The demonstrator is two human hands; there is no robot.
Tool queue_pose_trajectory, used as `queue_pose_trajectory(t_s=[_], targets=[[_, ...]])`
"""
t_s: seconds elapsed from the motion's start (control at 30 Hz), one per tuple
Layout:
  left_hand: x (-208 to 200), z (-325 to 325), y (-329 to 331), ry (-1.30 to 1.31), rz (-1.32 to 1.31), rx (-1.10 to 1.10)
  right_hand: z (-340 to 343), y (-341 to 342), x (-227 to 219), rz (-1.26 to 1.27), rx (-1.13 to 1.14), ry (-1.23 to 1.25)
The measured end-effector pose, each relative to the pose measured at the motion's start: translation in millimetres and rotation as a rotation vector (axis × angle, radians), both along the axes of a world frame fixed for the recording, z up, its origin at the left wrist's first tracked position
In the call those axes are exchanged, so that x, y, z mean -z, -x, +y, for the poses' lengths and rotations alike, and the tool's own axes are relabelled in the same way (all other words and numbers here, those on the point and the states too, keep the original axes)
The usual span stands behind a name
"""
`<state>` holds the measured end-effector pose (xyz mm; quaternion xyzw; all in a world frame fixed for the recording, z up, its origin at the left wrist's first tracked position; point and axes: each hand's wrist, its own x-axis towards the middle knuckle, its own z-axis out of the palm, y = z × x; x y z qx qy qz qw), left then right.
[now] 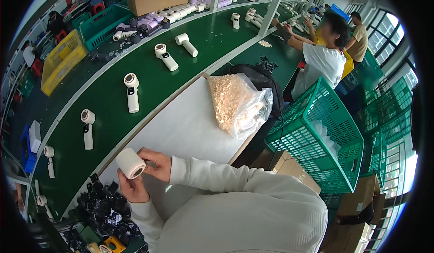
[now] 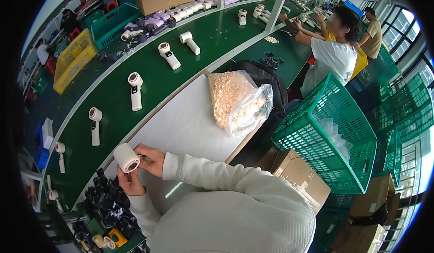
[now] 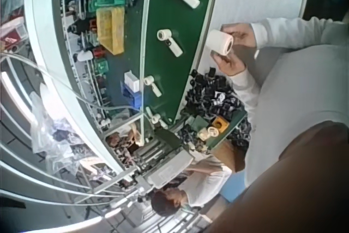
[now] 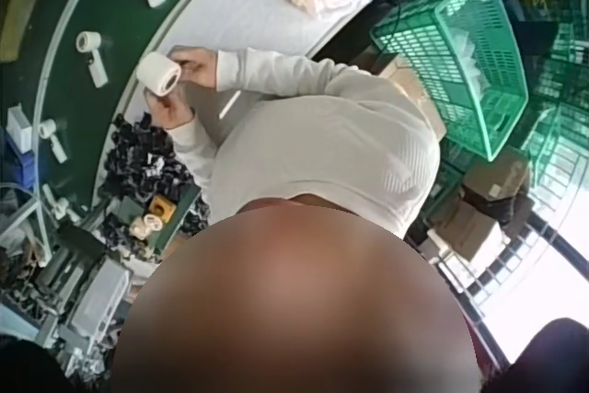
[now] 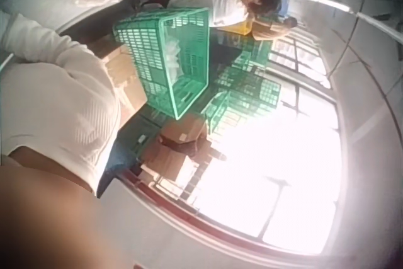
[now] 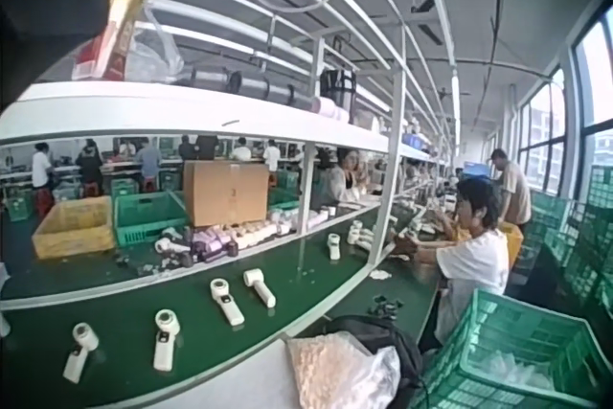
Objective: Manually assembling small plastic housings with internal components on a factory line.
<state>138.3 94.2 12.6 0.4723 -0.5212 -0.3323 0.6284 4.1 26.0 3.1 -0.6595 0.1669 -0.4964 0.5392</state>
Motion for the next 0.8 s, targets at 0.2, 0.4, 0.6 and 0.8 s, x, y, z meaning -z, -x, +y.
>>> queue_pose_trajectory(t_s=[0.2, 0.4, 0.6, 0.8], targets=[[-2.0, -10.0, 7.5, 0.031, -0.011, -0.045, -3.6, 0.7, 3.2, -0.024, 0.063, -0.008], [34.1, -20.3, -3.8, -0.011, 0.175, -0.055, -3.7, 2.6, 5.4, 0.004, -0.053, -0.157], [58.7, -27.9, -3.3, -0.113, 0.228, -0.013, -0.2, 2.3, 12.0, 0.103, 0.023, -0.345], [56.6, -22.0, 8.2, -0.113, 0.321, -0.022, -3.7, 5.4, 6.2, 0.082, 0.001, -0.356]])
